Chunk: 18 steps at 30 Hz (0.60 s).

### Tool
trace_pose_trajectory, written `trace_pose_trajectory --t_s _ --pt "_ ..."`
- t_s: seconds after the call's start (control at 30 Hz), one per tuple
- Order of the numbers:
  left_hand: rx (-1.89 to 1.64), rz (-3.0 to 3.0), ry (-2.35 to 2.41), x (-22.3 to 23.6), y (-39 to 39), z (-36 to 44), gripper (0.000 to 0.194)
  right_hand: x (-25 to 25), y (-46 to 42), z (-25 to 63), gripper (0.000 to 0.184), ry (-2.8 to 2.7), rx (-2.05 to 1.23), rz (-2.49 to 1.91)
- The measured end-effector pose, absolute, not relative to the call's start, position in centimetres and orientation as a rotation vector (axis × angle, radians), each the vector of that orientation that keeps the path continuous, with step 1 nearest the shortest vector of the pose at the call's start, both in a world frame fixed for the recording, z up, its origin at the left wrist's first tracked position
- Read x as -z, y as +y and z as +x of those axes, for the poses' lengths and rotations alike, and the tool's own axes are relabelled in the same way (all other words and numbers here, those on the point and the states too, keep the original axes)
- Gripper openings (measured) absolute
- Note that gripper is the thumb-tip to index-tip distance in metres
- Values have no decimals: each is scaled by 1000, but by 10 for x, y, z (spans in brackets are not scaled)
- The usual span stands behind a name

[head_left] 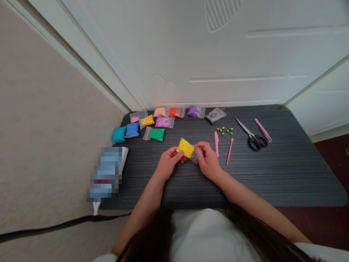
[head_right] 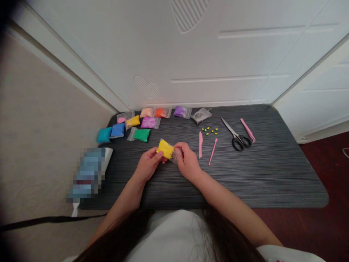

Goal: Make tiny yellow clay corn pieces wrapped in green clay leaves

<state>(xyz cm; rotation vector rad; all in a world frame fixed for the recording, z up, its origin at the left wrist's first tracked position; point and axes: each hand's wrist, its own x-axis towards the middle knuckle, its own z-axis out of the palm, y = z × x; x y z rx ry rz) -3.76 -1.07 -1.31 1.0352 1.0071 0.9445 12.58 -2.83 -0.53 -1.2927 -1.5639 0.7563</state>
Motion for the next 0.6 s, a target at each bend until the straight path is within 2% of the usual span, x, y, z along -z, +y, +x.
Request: trace_pose_trajectory --t_s 0.6 --pt "-1283 558 857 10 -5 -34 9 5 -32 119 25 -1702 -860 -1253"
